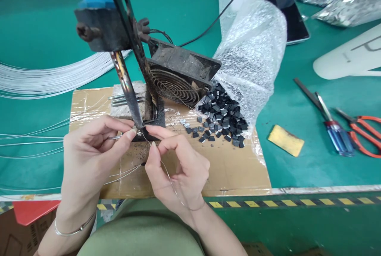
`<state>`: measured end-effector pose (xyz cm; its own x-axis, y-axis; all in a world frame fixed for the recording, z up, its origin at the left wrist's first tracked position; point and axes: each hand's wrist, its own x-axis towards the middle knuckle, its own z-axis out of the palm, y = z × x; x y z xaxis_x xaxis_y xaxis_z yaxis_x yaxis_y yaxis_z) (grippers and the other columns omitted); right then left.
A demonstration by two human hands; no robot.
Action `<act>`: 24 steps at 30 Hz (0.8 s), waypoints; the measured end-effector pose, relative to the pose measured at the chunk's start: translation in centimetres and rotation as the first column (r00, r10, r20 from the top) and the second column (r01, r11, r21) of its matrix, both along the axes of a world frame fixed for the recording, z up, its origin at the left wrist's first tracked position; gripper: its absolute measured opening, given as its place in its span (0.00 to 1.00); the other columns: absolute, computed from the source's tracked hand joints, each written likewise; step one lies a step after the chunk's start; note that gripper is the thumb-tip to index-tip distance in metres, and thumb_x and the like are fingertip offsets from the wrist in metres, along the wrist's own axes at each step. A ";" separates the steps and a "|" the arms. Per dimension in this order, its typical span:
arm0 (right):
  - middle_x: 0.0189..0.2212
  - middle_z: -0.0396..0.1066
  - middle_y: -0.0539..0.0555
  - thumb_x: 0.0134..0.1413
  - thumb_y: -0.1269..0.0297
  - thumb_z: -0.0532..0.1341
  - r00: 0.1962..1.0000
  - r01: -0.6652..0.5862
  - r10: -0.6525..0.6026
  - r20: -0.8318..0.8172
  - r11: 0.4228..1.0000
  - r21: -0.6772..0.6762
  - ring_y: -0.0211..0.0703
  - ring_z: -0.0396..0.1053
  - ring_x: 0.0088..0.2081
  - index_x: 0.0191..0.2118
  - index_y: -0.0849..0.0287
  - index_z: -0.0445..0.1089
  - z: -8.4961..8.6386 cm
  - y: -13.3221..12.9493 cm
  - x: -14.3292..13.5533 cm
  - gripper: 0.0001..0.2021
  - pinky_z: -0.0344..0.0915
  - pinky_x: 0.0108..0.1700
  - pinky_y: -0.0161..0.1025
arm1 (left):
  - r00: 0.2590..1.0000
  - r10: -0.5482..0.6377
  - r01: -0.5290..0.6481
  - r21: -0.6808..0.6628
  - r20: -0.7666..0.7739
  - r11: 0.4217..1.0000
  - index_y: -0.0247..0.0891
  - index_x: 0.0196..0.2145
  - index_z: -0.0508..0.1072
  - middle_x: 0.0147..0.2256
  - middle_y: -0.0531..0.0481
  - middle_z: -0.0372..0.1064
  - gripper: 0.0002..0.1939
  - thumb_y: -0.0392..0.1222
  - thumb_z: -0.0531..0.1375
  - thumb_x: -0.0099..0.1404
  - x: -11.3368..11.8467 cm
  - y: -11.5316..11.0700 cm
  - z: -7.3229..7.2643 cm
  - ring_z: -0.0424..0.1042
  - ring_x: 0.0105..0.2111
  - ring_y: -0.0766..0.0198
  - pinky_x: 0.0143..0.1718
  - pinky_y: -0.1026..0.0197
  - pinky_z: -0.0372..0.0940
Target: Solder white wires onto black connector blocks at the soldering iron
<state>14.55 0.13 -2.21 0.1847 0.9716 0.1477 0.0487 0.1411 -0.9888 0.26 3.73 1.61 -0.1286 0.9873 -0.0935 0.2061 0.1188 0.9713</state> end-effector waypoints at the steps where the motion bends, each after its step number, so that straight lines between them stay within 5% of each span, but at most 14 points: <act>1: 0.51 0.81 0.54 0.61 0.75 0.65 1.000 -0.005 0.005 0.000 1.000 -0.001 0.51 0.80 0.52 0.35 0.53 0.71 0.0 0.0 0.0 0.08 0.75 0.60 0.52 | 1.000 0.000 0.000 0.003 -0.002 1.000 0.39 0.30 0.79 0.34 0.52 0.81 0.07 0.29 0.68 0.61 0.0 0.0 0.0 0.78 0.34 0.67 0.35 0.69 0.70; 24: 0.50 0.82 0.52 0.61 0.77 0.65 1.000 0.005 -0.005 0.003 1.000 0.023 0.48 0.81 0.52 0.34 0.55 0.71 -0.2 0.1 0.0 0.09 0.76 0.59 0.47 | 1.000 -0.028 0.028 0.037 -0.001 0.999 0.38 0.31 0.78 0.34 0.54 0.80 0.06 0.29 0.68 0.62 -0.3 -0.2 -0.4 0.76 0.32 0.70 0.31 0.71 0.66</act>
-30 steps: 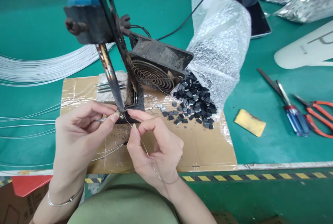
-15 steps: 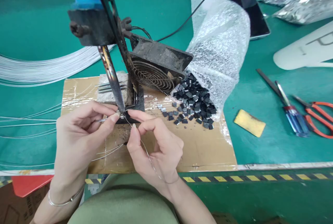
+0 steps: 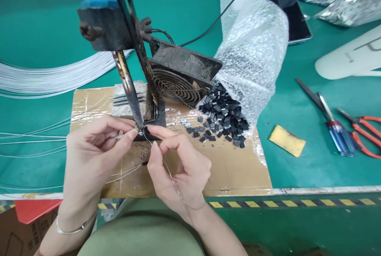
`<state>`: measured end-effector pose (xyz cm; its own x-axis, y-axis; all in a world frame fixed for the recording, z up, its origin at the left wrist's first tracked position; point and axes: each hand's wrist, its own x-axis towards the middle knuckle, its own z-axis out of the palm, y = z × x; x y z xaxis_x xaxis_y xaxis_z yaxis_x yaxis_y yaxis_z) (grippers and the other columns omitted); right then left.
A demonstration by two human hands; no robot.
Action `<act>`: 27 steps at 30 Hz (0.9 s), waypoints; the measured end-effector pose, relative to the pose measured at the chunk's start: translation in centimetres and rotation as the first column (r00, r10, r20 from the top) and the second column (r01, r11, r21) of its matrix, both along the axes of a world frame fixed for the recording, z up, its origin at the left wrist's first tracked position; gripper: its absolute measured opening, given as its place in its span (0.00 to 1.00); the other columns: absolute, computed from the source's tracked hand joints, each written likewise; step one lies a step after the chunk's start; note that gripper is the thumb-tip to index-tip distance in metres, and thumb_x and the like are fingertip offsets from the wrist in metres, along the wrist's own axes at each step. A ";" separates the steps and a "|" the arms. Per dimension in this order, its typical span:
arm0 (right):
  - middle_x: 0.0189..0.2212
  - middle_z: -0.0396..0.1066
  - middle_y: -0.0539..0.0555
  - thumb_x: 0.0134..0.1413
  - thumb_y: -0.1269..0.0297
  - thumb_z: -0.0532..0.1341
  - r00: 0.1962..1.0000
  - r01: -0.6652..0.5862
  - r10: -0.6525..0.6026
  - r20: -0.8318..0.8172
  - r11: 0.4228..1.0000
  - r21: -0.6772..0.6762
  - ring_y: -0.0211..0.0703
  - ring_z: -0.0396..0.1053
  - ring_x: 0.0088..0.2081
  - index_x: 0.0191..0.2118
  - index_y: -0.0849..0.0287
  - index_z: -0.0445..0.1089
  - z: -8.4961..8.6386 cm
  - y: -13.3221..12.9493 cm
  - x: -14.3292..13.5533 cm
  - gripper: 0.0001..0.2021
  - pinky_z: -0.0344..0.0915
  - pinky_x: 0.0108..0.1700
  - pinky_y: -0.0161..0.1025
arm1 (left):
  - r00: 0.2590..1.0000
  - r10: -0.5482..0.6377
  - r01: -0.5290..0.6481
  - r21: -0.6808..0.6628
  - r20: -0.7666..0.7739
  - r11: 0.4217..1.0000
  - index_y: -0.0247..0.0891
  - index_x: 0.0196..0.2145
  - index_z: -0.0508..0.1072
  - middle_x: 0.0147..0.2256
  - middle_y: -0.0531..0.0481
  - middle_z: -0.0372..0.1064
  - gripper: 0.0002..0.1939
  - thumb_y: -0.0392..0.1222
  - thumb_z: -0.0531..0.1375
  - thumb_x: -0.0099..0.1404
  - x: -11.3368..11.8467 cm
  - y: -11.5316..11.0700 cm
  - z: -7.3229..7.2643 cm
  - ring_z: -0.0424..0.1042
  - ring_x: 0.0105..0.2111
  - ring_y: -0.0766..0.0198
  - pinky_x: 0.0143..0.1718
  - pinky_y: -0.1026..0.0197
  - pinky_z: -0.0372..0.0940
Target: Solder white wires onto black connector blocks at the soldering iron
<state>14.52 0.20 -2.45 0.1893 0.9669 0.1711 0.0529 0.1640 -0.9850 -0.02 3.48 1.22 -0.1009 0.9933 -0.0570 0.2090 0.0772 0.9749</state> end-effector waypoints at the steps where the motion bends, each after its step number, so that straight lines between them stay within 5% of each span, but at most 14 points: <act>1: 0.50 0.82 0.53 0.61 0.77 0.65 1.000 -0.002 0.002 0.001 1.000 -0.002 0.48 0.80 0.52 0.34 0.55 0.71 0.0 0.0 0.0 0.09 0.76 0.59 0.47 | 1.000 -0.002 0.002 -0.005 -0.006 1.000 0.39 0.31 0.78 0.34 0.54 0.80 0.06 0.29 0.67 0.62 0.0 0.0 -0.1 0.76 0.31 0.70 0.30 0.71 0.66; 27: 0.48 0.82 0.52 0.59 0.78 0.66 0.999 0.026 -0.027 0.040 0.999 0.021 0.44 0.81 0.49 0.34 0.56 0.71 0.3 0.1 -0.2 0.10 0.76 0.56 0.41 | 1.000 0.000 0.000 -0.011 -0.008 1.000 0.39 0.30 0.78 0.34 0.53 0.80 0.06 0.30 0.67 0.62 0.1 0.0 0.2 0.77 0.33 0.68 0.33 0.68 0.68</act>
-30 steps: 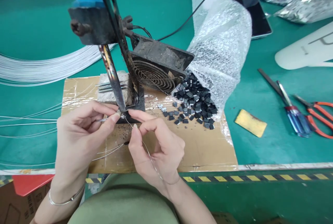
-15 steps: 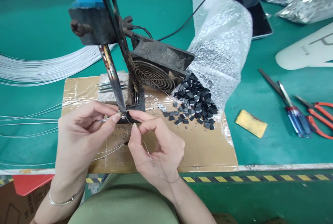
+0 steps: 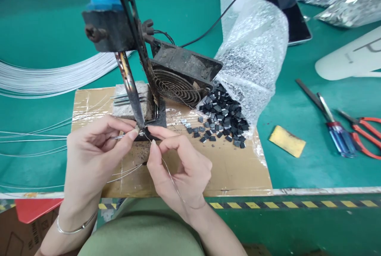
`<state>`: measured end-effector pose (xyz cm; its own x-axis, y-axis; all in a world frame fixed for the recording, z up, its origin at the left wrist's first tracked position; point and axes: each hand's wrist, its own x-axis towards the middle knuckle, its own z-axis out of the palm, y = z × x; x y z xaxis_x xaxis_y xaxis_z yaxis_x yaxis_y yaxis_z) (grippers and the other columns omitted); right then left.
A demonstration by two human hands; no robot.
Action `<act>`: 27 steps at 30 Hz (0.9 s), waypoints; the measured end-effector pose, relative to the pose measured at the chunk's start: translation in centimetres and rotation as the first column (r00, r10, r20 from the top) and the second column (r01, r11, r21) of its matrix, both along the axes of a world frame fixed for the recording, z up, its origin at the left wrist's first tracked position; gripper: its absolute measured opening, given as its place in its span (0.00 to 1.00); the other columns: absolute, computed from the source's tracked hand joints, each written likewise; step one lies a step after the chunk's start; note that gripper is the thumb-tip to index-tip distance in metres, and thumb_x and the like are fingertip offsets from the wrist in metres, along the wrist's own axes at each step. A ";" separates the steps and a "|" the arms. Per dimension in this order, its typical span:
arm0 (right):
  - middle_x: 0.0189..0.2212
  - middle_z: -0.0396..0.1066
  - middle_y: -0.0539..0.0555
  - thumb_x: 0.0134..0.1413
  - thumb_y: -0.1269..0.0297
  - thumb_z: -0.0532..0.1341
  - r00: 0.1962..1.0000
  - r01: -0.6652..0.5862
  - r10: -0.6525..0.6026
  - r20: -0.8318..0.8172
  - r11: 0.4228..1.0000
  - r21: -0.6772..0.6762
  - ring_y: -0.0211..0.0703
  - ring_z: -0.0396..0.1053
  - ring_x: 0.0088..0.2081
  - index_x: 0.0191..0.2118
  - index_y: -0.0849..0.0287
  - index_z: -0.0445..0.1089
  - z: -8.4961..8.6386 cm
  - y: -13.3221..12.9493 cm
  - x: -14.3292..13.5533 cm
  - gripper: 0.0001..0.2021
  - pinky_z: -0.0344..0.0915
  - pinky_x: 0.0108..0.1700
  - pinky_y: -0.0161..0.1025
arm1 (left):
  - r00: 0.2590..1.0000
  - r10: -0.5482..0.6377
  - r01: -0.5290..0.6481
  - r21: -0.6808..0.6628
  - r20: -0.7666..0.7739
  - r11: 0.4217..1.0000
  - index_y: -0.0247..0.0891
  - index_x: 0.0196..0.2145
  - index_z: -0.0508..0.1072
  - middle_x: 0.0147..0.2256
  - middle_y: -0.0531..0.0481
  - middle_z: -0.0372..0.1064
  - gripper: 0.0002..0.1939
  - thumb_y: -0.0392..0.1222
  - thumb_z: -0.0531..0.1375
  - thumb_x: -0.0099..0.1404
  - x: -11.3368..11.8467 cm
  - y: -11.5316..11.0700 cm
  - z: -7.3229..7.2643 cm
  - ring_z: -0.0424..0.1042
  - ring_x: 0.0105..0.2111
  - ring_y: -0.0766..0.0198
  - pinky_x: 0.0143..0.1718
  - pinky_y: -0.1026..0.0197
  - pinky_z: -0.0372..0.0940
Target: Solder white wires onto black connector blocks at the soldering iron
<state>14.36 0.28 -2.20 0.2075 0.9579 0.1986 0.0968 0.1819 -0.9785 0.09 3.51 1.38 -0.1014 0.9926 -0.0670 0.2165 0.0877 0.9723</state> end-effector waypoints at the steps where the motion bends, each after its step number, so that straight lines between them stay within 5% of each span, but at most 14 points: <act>1: 0.48 0.82 0.53 0.59 0.78 0.66 1.000 0.000 0.000 0.005 1.000 0.004 0.44 0.81 0.49 0.34 0.56 0.71 0.0 0.0 0.0 0.09 0.76 0.55 0.41 | 1.000 0.001 -0.001 -0.001 -0.005 1.000 0.39 0.30 0.78 0.34 0.53 0.80 0.06 0.30 0.67 0.62 0.0 0.0 0.0 0.77 0.33 0.67 0.32 0.67 0.68; 27: 0.47 0.83 0.56 0.62 0.73 0.65 0.998 -0.004 0.006 0.068 1.000 -0.030 0.49 0.82 0.49 0.34 0.55 0.70 -0.1 0.0 0.3 0.08 0.78 0.54 0.47 | 0.998 -0.013 0.011 -0.043 -0.055 0.999 0.39 0.30 0.78 0.33 0.50 0.80 0.05 0.32 0.67 0.62 -0.2 0.0 -0.2 0.76 0.32 0.64 0.27 0.64 0.64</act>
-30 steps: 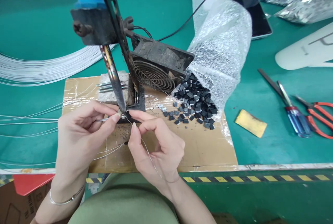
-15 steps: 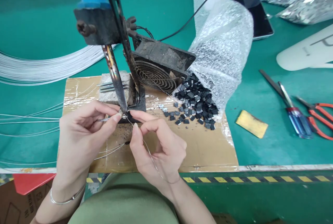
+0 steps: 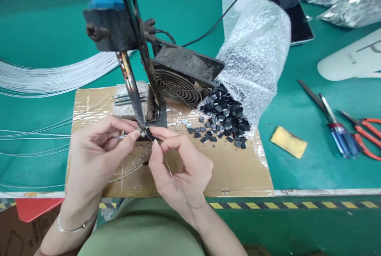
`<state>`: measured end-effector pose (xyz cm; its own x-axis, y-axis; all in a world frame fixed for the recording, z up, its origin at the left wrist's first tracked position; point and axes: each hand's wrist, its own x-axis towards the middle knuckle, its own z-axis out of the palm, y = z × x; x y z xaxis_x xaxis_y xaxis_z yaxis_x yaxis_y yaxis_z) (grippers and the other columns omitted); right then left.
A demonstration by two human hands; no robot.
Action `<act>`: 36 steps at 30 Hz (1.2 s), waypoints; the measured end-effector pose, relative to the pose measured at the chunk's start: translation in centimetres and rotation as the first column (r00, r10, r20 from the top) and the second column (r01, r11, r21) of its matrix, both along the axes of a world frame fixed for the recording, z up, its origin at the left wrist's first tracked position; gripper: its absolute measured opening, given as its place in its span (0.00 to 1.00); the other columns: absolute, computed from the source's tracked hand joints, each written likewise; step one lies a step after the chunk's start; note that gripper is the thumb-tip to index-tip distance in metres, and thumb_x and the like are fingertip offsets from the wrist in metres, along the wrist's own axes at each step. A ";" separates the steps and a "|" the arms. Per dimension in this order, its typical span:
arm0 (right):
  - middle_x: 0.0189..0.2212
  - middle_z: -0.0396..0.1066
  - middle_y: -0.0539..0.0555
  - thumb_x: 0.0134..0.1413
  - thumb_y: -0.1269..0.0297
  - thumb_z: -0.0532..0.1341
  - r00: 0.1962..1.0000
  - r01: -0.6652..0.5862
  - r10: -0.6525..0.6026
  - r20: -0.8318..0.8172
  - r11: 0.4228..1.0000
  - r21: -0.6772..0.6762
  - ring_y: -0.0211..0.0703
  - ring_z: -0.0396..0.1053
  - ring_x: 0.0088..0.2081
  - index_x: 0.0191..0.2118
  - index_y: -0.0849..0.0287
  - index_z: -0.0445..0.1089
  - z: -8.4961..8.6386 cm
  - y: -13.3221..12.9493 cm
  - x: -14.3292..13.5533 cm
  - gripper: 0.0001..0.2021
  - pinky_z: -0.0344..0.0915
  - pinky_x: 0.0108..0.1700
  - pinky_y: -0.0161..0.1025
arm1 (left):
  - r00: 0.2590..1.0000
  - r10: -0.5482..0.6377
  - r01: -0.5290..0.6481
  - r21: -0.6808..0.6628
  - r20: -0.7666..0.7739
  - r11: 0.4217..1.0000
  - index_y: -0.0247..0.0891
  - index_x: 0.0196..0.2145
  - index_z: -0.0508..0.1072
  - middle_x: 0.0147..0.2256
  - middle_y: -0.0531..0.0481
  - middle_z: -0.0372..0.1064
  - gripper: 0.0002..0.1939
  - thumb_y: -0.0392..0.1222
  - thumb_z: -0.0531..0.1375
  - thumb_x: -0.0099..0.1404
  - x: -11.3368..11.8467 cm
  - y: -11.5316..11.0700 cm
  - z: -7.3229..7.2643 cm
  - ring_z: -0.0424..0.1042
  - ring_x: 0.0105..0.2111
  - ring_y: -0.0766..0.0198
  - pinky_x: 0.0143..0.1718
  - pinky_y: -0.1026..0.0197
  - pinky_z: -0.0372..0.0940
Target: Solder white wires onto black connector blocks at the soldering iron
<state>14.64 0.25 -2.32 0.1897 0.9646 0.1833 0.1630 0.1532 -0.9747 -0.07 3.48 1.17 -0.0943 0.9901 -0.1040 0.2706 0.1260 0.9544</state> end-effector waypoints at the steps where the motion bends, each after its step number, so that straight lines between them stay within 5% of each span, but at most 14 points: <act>1: 0.47 0.83 0.56 0.62 0.73 0.65 1.000 0.001 -0.001 -0.003 1.000 -0.004 0.49 0.82 0.49 0.34 0.55 0.70 0.0 0.0 0.0 0.08 0.78 0.54 0.47 | 1.000 0.000 0.000 -0.001 0.001 1.000 0.39 0.30 0.78 0.33 0.50 0.80 0.05 0.32 0.67 0.62 0.0 0.0 0.0 0.76 0.32 0.63 0.27 0.64 0.64; 36: 0.48 0.83 0.55 0.61 0.75 0.66 1.000 0.008 -0.008 -0.008 0.999 0.033 0.47 0.82 0.48 0.35 0.55 0.72 0.1 0.0 -0.2 0.08 0.78 0.53 0.44 | 1.000 0.011 -0.011 0.017 0.019 1.000 0.39 0.29 0.78 0.34 0.51 0.80 0.06 0.31 0.67 0.62 0.0 0.0 0.1 0.76 0.33 0.64 0.28 0.65 0.64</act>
